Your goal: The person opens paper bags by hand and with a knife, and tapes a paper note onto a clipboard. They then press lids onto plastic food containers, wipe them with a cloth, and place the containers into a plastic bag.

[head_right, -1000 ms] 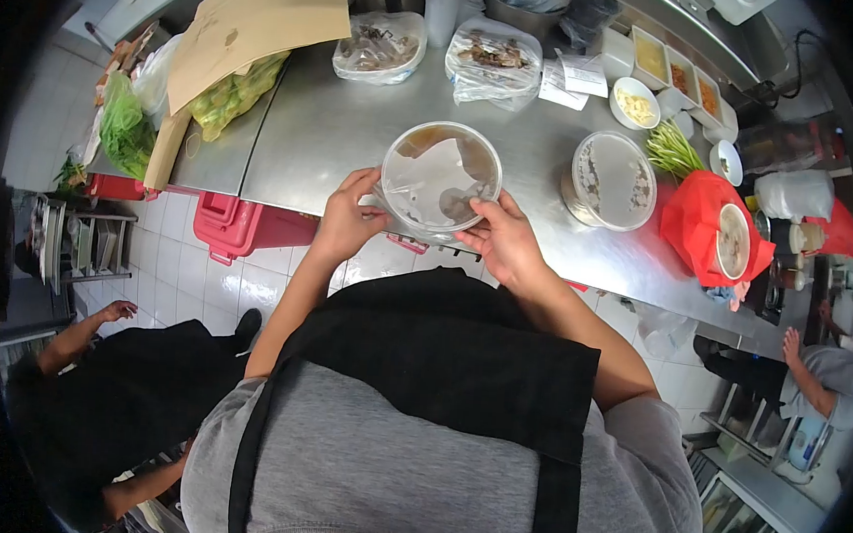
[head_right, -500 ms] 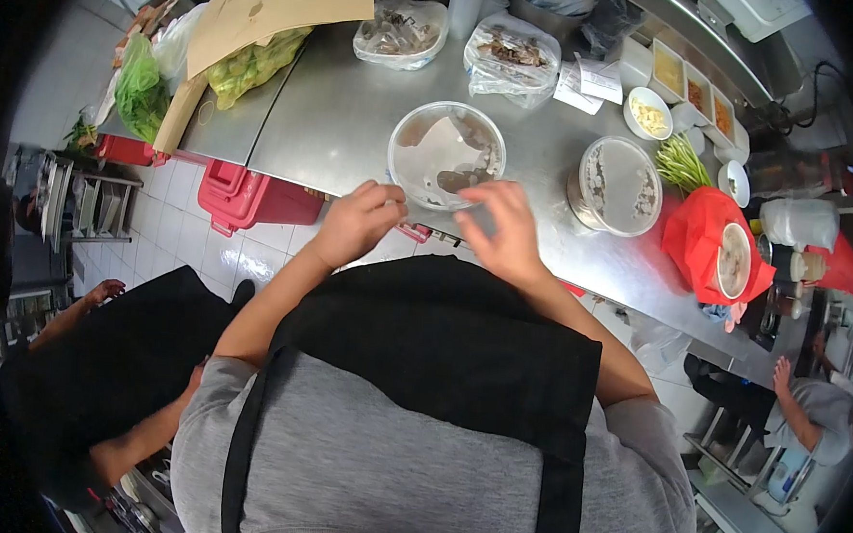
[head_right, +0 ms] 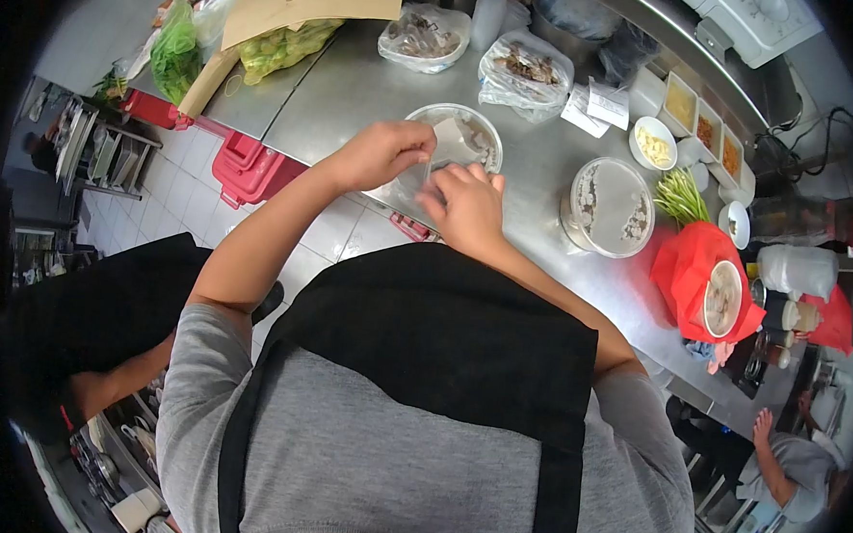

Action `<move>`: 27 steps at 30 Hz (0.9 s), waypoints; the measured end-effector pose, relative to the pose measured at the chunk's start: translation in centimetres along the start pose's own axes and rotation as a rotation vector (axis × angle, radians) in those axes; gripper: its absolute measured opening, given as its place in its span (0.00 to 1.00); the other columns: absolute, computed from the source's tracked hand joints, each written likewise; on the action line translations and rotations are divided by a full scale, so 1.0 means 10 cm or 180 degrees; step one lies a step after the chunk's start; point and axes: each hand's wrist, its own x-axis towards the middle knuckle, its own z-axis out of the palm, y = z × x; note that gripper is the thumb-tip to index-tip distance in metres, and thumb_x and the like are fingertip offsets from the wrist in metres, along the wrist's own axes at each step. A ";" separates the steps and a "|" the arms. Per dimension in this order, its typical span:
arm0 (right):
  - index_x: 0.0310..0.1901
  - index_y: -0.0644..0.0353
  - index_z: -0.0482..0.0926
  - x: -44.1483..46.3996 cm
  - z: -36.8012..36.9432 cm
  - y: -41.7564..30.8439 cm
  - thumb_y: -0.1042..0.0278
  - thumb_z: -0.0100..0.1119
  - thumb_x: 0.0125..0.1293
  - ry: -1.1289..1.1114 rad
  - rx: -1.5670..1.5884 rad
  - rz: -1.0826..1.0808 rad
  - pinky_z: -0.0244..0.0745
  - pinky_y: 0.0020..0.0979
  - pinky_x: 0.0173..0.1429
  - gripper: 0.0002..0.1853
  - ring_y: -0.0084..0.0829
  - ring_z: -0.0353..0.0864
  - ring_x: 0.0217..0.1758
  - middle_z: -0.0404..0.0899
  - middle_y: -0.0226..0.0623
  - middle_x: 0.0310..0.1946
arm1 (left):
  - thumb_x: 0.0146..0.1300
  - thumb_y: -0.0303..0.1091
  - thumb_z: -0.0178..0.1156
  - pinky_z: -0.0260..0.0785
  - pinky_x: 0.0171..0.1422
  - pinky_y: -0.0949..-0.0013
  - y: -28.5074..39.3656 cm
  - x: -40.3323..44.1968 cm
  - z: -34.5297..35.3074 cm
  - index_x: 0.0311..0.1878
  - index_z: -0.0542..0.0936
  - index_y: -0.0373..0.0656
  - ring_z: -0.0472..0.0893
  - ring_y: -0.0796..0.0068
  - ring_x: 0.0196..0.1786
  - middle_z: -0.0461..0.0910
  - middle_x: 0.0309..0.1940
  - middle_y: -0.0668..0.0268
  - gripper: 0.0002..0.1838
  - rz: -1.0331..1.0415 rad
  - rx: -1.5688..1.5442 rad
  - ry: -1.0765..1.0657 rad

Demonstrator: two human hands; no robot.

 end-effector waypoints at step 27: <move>0.43 0.60 0.77 1.44 -1.28 0.55 0.71 0.62 0.53 -0.1590 -0.0362 -0.0428 0.72 0.30 0.40 0.14 0.31 0.77 0.30 0.78 0.41 0.28 | 0.53 0.31 0.64 0.72 0.47 0.61 1.06 0.70 -0.71 0.40 0.77 0.41 0.79 0.57 0.41 0.79 0.34 0.58 0.11 0.0730 0.1162 -0.0474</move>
